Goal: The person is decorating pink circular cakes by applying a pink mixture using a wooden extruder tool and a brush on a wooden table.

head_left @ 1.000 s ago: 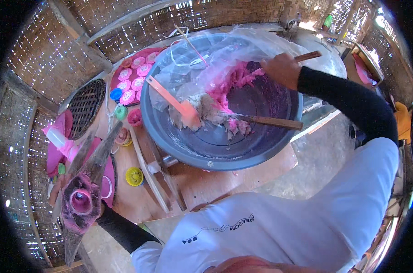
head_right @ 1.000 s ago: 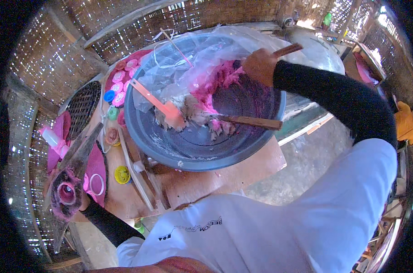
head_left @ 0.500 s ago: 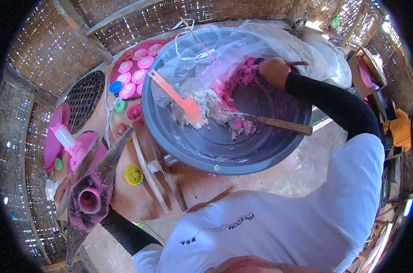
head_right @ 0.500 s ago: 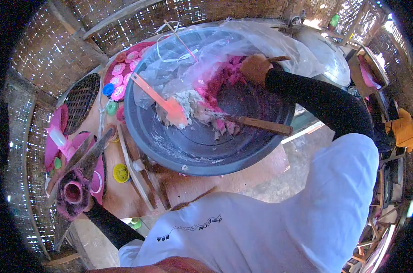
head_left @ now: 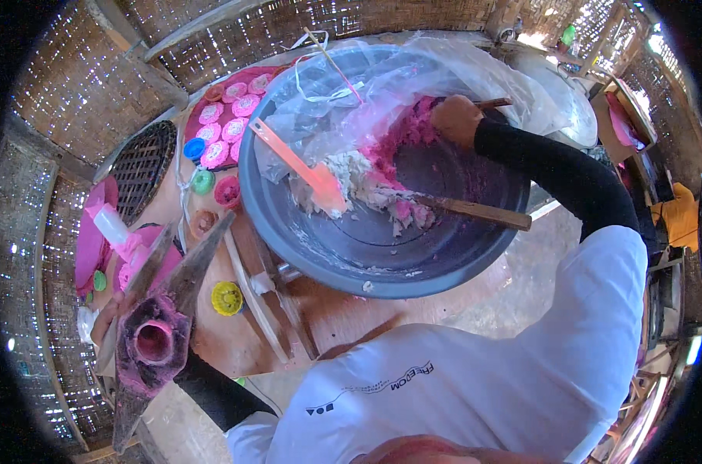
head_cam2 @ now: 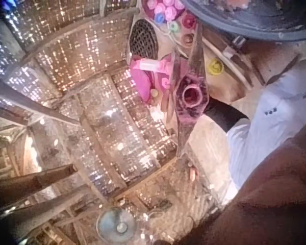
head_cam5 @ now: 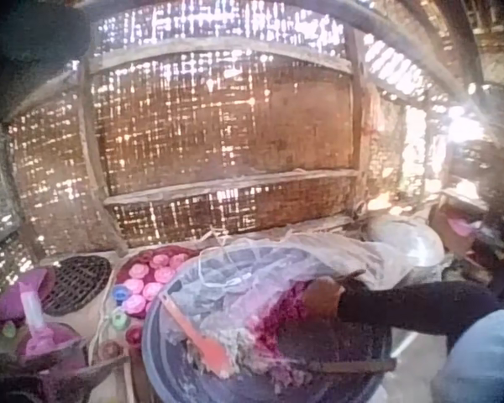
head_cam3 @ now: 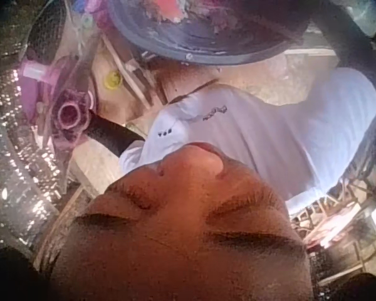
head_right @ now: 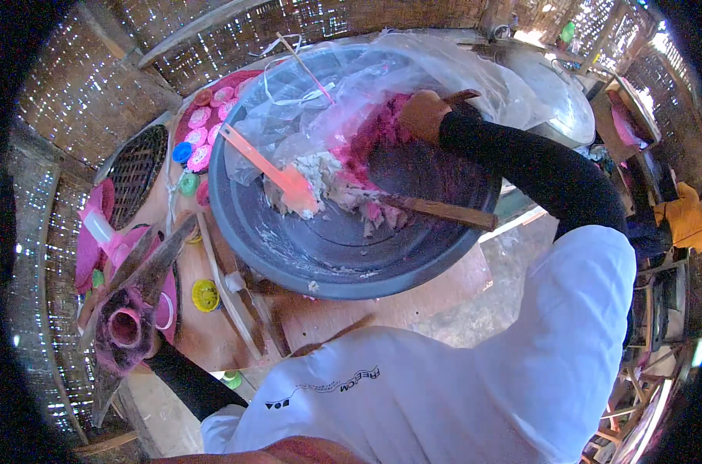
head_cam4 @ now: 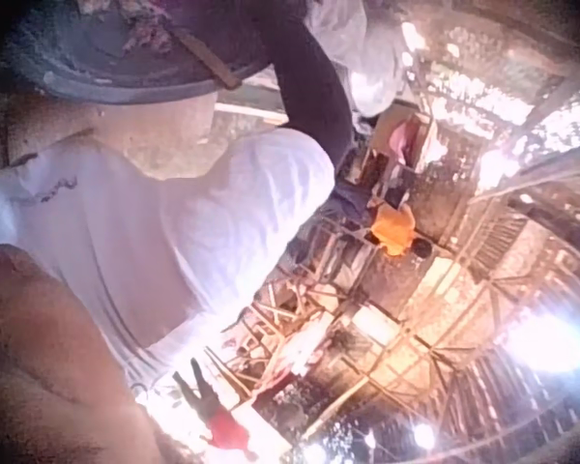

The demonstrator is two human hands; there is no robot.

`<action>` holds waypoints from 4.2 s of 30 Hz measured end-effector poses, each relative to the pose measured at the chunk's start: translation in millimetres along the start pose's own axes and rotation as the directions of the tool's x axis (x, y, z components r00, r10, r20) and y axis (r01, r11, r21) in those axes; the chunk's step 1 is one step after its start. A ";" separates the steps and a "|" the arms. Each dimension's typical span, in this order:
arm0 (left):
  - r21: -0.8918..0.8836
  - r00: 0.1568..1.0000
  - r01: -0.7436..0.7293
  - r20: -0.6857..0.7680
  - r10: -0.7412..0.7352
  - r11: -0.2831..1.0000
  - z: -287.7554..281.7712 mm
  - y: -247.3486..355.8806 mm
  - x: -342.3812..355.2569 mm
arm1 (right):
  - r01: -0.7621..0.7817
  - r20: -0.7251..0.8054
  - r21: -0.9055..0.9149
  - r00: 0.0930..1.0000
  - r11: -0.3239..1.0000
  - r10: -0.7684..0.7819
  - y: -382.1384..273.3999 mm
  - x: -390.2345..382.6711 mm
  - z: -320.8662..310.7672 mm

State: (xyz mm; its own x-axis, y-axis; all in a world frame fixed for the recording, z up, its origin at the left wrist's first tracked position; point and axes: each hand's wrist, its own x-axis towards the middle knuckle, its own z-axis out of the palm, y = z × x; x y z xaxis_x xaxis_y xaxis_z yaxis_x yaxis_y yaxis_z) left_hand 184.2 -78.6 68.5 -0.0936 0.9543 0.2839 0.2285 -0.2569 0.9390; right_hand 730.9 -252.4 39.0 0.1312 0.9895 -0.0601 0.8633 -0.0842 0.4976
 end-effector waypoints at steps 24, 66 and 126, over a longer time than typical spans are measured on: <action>0.053 0.698 -0.699 -0.166 0.697 0.713 33.3 -4.7 -14.2 | 0.076 0.125 -0.070 0.990 0.995 -0.066 1.4 11.9 -20.4; 0.409 0.734 -0.582 -0.107 0.670 0.703 20.8 -4.1 -25.8 | -0.078 0.042 -0.035 0.996 0.996 0.080 -5.0 -9.7 -26.5; -0.062 0.726 -0.683 -0.163 0.668 0.728 36.3 12.4 -37.3 | -0.046 0.148 0.033 0.988 0.998 0.041 0.3 11.9 -28.3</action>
State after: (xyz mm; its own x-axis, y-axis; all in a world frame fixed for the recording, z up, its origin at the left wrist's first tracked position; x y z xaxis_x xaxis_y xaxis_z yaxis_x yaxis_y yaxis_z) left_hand 225.7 -111.8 62.5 -0.0737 0.4969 0.8647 0.1697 -0.8482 0.5018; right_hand 718.9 -237.3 63.0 0.2370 0.9570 -0.1673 0.8718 -0.1335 0.4714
